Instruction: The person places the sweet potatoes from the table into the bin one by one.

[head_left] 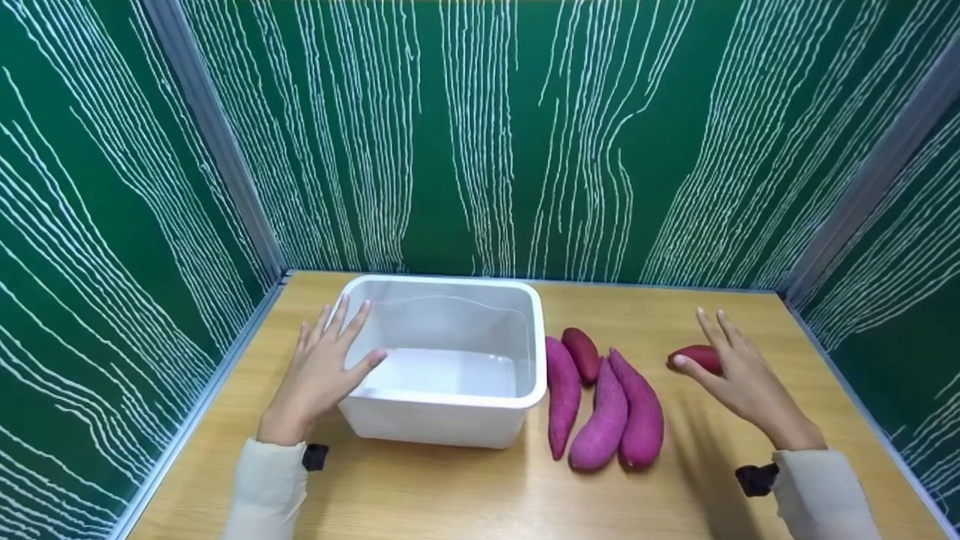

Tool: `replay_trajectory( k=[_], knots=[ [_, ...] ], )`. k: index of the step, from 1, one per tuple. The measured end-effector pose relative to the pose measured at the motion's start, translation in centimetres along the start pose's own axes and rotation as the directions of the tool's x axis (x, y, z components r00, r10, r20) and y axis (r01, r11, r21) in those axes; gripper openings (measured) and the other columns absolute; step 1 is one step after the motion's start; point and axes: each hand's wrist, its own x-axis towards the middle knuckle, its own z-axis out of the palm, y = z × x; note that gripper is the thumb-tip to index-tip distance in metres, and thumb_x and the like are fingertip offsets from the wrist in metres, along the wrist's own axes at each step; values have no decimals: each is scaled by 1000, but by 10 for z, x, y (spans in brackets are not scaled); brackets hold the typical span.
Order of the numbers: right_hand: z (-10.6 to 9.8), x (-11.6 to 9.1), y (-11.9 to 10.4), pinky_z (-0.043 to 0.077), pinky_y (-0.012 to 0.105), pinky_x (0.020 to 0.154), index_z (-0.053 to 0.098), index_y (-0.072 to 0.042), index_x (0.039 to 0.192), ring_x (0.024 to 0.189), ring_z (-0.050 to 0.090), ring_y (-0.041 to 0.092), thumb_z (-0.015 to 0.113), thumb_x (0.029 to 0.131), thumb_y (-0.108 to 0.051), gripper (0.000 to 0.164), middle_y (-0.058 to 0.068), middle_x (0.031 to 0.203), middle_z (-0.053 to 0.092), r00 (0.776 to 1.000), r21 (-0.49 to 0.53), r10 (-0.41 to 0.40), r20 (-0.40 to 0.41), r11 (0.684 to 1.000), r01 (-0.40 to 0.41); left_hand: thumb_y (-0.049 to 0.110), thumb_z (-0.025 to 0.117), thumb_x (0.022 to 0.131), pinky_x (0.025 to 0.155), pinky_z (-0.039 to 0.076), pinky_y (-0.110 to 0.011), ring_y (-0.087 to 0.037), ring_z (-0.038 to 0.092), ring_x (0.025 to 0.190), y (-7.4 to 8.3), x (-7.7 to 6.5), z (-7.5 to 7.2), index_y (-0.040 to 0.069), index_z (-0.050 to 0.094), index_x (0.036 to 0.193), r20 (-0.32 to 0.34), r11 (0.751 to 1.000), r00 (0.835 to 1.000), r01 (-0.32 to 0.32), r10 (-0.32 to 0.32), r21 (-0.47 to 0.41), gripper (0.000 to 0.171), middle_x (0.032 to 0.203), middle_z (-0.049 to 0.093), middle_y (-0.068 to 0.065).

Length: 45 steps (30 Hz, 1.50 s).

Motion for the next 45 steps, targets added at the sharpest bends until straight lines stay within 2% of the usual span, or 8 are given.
replay_trajectory(
  k=[6, 12, 19, 23, 27, 36, 41, 45],
  knots=[
    [-1, 5, 19, 15, 82, 93, 7, -21, 156, 138, 6, 59, 54, 96, -45, 80, 28, 158, 2, 999, 111, -9, 33, 994, 5, 75, 39, 87, 110, 12, -68, -39, 11, 147, -13, -7, 1, 31, 15, 154, -13, 998, 1000, -1, 1, -55, 84, 162, 13, -8],
    [-2, 11, 36, 11, 80, 97, 10, -18, 155, 139, 5, 58, 54, 97, -42, 78, 30, 157, 4, 999, 179, 2, 38, 984, -9, 74, 43, 86, 107, 19, -69, -38, 21, 145, -21, -13, 3, 30, 22, 153, -27, 994, 999, -28, 25, -110, 83, 159, 24, -7],
    [1, 14, 56, 16, 76, 100, 13, -11, 155, 138, 11, 58, 53, 97, -43, 77, 32, 156, 9, 998, 232, 45, 35, 971, -52, 62, 57, 86, 107, 28, -65, -36, 31, 142, -27, -16, 9, 27, 33, 150, -66, 973, 991, -124, 113, -196, 76, 155, 35, -2],
    [5, 18, 64, 18, 76, 100, 12, -12, 155, 137, 13, 58, 54, 97, -43, 78, 31, 156, 8, 996, 258, 66, 51, 963, -78, 61, 61, 84, 107, 28, -63, -35, 32, 141, -27, -18, 13, 30, 37, 148, -60, 965, 991, -130, 119, -229, 75, 154, 37, -1],
    [9, 22, 73, 12, 77, 100, 10, -16, 155, 140, 5, 56, 56, 96, -44, 80, 29, 157, 5, 993, 287, 86, 81, 952, -106, 58, 66, 82, 106, 30, -63, -35, 35, 140, -27, -20, 16, 28, 43, 144, -53, 956, 991, -132, 122, -264, 73, 151, 41, -2],
    [13, 32, 91, 19, 77, 98, 6, -16, 155, 137, 9, 58, 53, 94, -52, 85, 28, 158, 3, 978, 279, 159, 132, 941, -191, 42, 77, 77, 106, 36, -56, -32, 47, 133, -28, -22, 18, 22, 59, 133, -73, 931, 982, -187, 172, -314, 62, 139, 56, -2],
    [16, 38, 97, 12, 76, 101, 7, -14, 155, 139, 1, 58, 54, 94, -50, 85, 29, 157, 1, 976, 281, 156, 149, 940, -193, 41, 78, 77, 105, 39, -54, -29, 51, 129, -28, -22, 19, 23, 62, 130, -71, 915, 978, -209, 197, -345, 59, 134, 60, 1],
    [19, 42, 101, 12, 75, 102, 9, -8, 154, 138, 3, 58, 55, 96, -44, 82, 33, 155, 4, 982, 246, 128, 142, 956, -160, 36, 79, 76, 103, 41, -52, -29, 54, 125, -29, -23, 18, 20, 65, 125, -91, 901, 969, -247, 229, -356, 53, 130, 63, -1]
  ],
)
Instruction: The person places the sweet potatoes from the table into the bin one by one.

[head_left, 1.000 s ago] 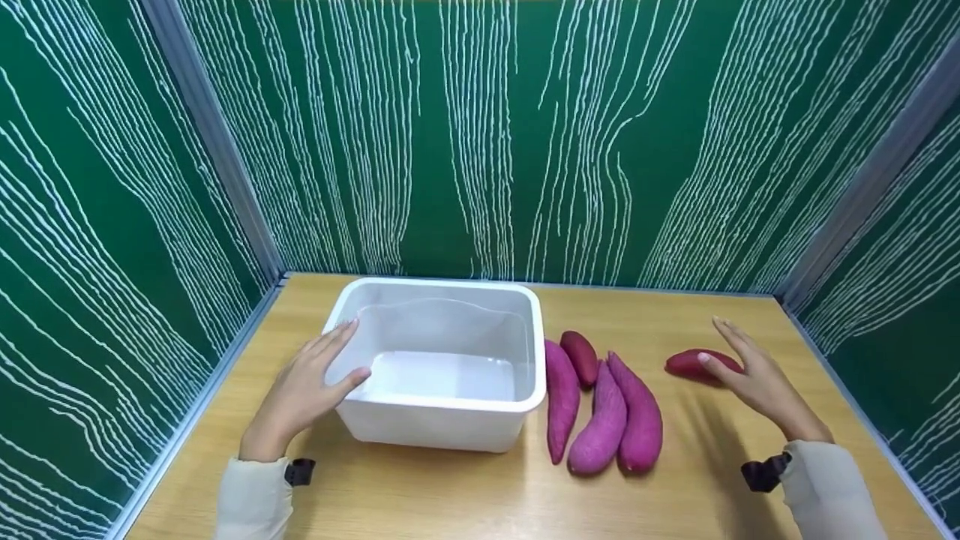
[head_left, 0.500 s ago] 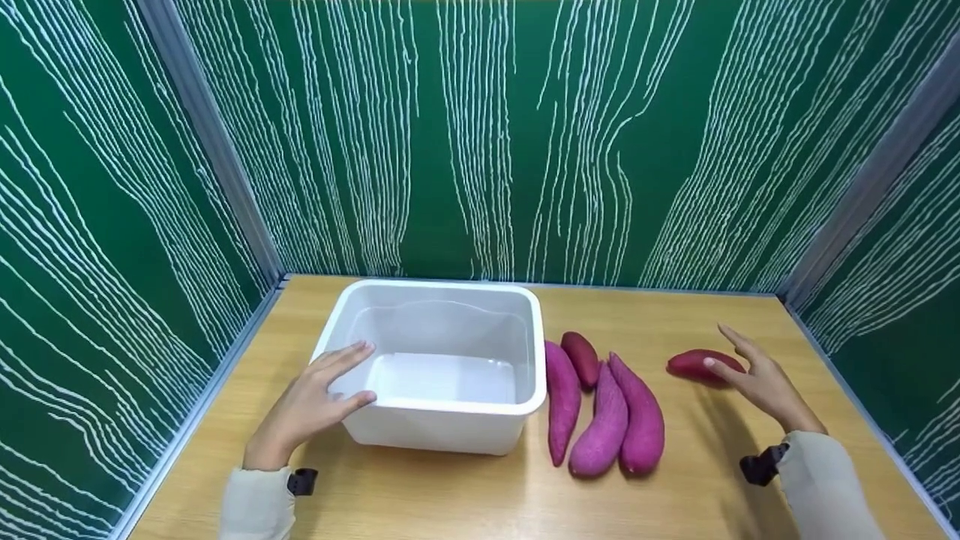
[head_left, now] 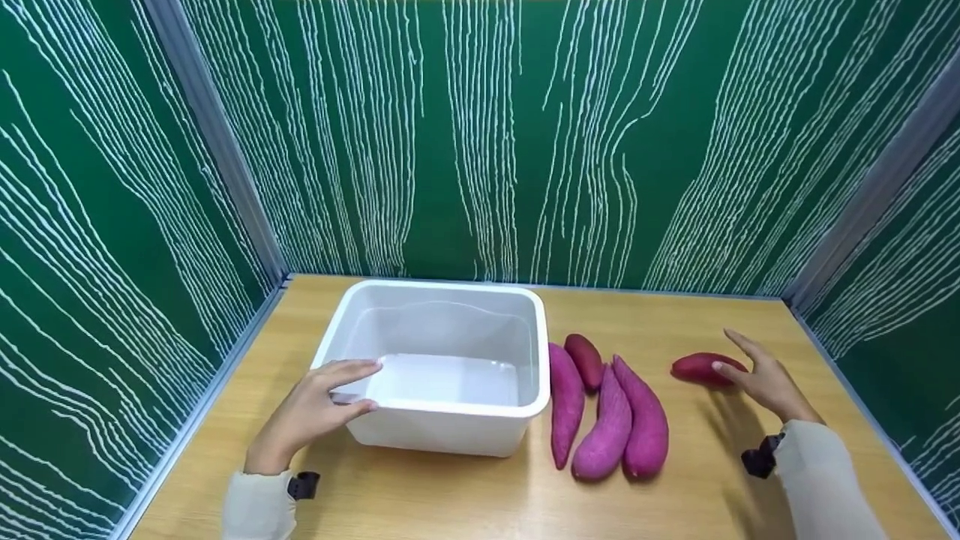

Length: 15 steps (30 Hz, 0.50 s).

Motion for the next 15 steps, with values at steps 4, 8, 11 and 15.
replay_trajectory(
  k=[4, 8, 11, 15],
  knots=[
    [2, 5, 4, 12, 73, 105, 14, 0, 152, 137, 7, 59, 57, 96, -37, 79, 38, 152, 9, 1000, -40, -26, -1, 999, 26, 31, 80, 77, 99, 45, -49, -29, 57, 121, -1, -1, -1, 17, 70, 119, -4, 1000, 1000, -28, 28, -2, 46, 125, 66, -2],
    [4, 10, 10, 11, 72, 105, 15, 2, 151, 136, 7, 60, 59, 96, -33, 79, 39, 151, 9, 1000, -46, -17, 20, 999, 18, 31, 78, 78, 93, 50, -43, -25, 61, 114, -2, -1, -1, 15, 73, 112, 7, 1000, 1000, -26, 26, -11, 38, 117, 69, -1],
    [4, 12, 15, 11, 72, 105, 14, 2, 151, 136, 6, 60, 59, 96, -33, 79, 39, 151, 8, 1000, -43, 2, 30, 999, -1, 31, 77, 79, 91, 52, -39, -20, 64, 106, -2, -1, -1, 16, 75, 106, 16, 1000, 1000, -25, 25, -17, 31, 108, 71, 3],
    [6, 13, 22, 11, 72, 106, 13, 2, 151, 136, 6, 60, 59, 96, -30, 78, 39, 150, 8, 999, -45, 16, 35, 999, -15, 29, 77, 80, 87, 55, -34, -13, 63, 96, -3, -2, -1, 19, 78, 97, 32, 999, 999, -14, 15, -31, 20, 97, 69, 9]
  ],
)
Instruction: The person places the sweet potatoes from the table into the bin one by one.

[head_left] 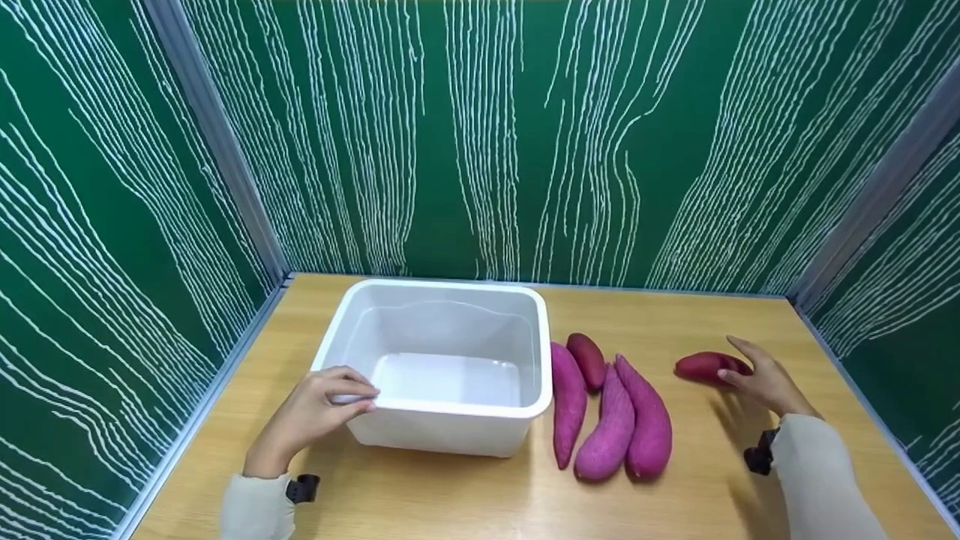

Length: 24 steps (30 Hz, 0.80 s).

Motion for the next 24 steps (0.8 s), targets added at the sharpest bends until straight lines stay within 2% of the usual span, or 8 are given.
replay_trajectory(
  k=[7, 12, 19, 24],
  knots=[
    [5, 0, 12, 16, 71, 105, 13, 6, 149, 134, 10, 62, 62, 95, -23, 79, 41, 149, 9, 1000, -7, 11, 12, 1000, -11, 25, 76, 81, 79, 55, -25, -10, 60, 87, -1, 0, 0, 14, 78, 95, 21, 999, 1000, 12, -11, -44, 18, 90, 68, 11],
    [5, -2, 21, 11, 72, 105, 10, 4, 150, 135, 7, 61, 62, 95, -24, 81, 39, 151, 5, 998, 36, 55, 16, 998, -56, 27, 77, 80, 80, 55, -24, -9, 60, 87, -4, 1, 2, 15, 78, 94, 9, 998, 1000, 23, -23, -64, 19, 89, 67, 11],
    [9, -5, 28, 14, 76, 101, 14, 7, 148, 131, 10, 65, 58, 97, -25, 75, 42, 148, 7, 1000, -63, -3, -17, 998, 2, 22, 77, 80, 74, 55, -24, -7, 61, 82, -11, 0, 6, 15, 79, 92, -35, 992, 999, -9, 5, -124, 14, 86, 68, 4],
    [15, -4, 31, 8, 75, 103, 8, 1, 151, 134, 3, 63, 57, 98, -18, 75, 37, 152, 0, 999, 22, 52, -5, 998, -52, 26, 77, 79, 76, 54, -20, -8, 61, 83, -13, -1, 6, 17, 79, 91, -26, 985, 998, 50, -55, -163, 15, 87, 68, 5]
  ],
)
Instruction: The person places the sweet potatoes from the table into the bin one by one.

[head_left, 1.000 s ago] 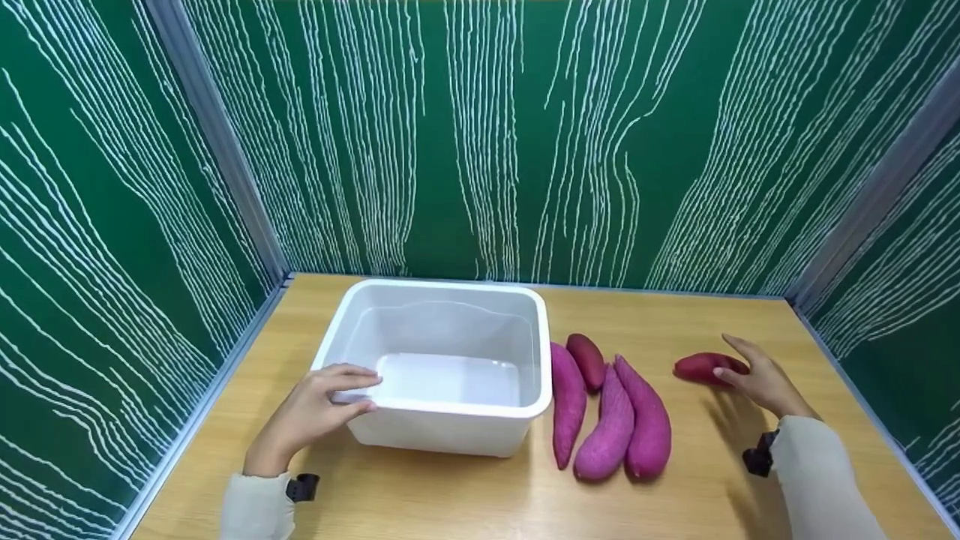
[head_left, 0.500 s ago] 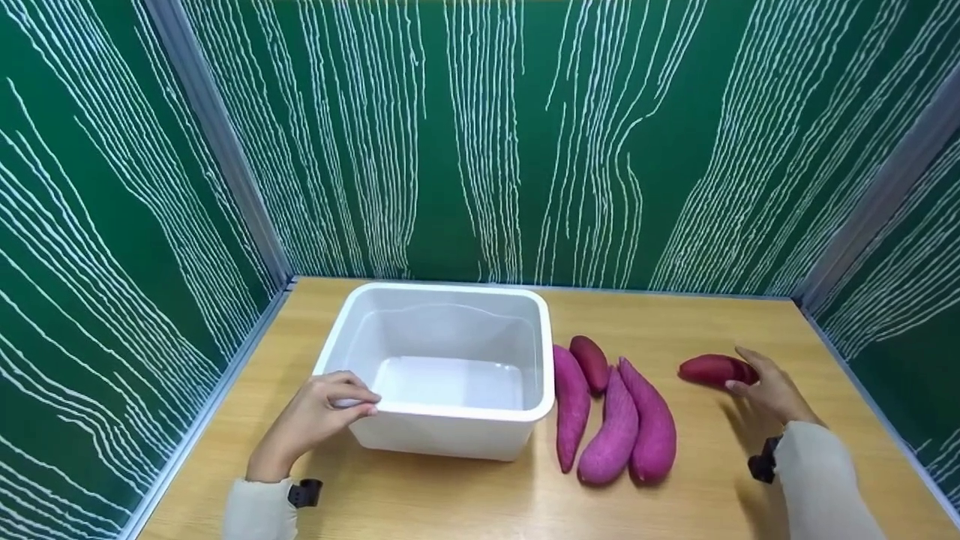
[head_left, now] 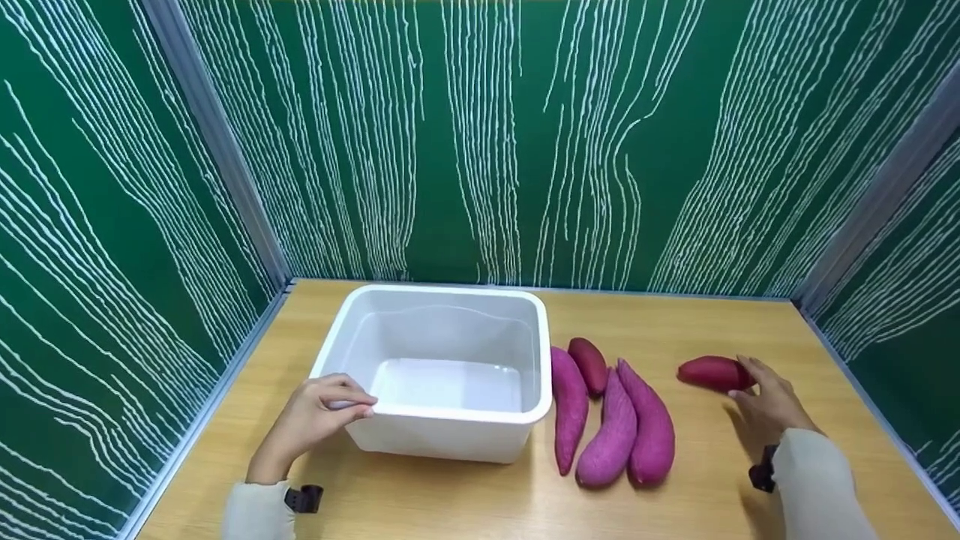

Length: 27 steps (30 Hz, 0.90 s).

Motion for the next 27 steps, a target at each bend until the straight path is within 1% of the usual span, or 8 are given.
replay_trajectory(
  k=[2, 4, 8, 11, 18, 23, 25, 27],
  knots=[
    [2, 1, 1, 6, 74, 104, 5, -3, 152, 135, 4, 62, 58, 97, -17, 78, 35, 153, 0, 999, 31, 32, 6, 999, -32, 28, 78, 79, 76, 53, -20, -9, 61, 84, 0, 0, 1, 17, 79, 91, 4, 1000, 1000, 30, -30, -7, 16, 87, 68, 6],
    [3, 1, 1, 8, 74, 104, 3, -6, 153, 135, 8, 61, 61, 95, -20, 83, 35, 154, 2, 998, 42, 68, 12, 997, -69, 28, 78, 79, 77, 53, -20, -10, 61, 84, 0, 0, 1, 15, 79, 91, 6, 999, 999, 42, -42, -13, 18, 87, 67, 6],
    [3, 0, 3, 19, 76, 100, 8, -5, 153, 128, 18, 63, 61, 95, -32, 84, 41, 147, 8, 996, -20, 85, -6, 996, -85, 29, 78, 79, 76, 53, -20, -10, 60, 83, 0, 0, 3, 15, 79, 91, 7, 998, 998, 56, -56, -11, 19, 86, 67, 5],
    [6, 0, 4, 24, 76, 96, 14, -2, 152, 122, 23, 64, 60, 95, -34, 80, 44, 141, 10, 997, -54, 73, -32, 996, -75, 31, 78, 78, 76, 53, -20, -11, 61, 84, -1, 1, 2, 20, 79, 90, 7, 997, 998, 69, -69, -17, 16, 86, 67, 5],
    [12, 4, 0, 25, 74, 99, 14, 0, 151, 121, 27, 59, 61, 95, -32, 80, 41, 140, 16, 994, 10, 101, -41, 995, -100, 30, 78, 79, 78, 53, -19, -9, 61, 84, -1, 1, 0, 21, 79, 89, -2, 998, 998, 57, -57, -13, 14, 86, 67, 6],
    [13, 6, -3, 29, 69, 100, 20, 8, 145, 119, 33, 56, 61, 96, -24, 71, 42, 136, 25, 996, -5, 66, -66, 998, -66, 26, 78, 79, 73, 53, -20, -6, 60, 80, -2, 1, 2, 19, 79, 88, -27, 1000, 1000, 8, -8, -3, 12, 84, 68, 5],
    [13, 6, -3, 31, 69, 100, 20, 9, 145, 119, 33, 55, 61, 95, -20, 71, 42, 137, 25, 995, 3, 75, -64, 997, -75, 28, 78, 79, 72, 53, -20, -6, 60, 80, -2, 1, 2, 18, 79, 88, -29, 1000, 999, 15, -15, -1, 13, 84, 68, 5],
    [14, 7, -5, 30, 68, 101, 16, 7, 147, 121, 31, 55, 62, 95, -18, 75, 41, 139, 22, 992, 32, 113, -52, 993, -111, 30, 78, 79, 75, 53, -20, -7, 61, 82, -1, 1, 2, 18, 79, 89, -23, 999, 999, 38, -38, -1, 16, 84, 67, 6]
  ],
)
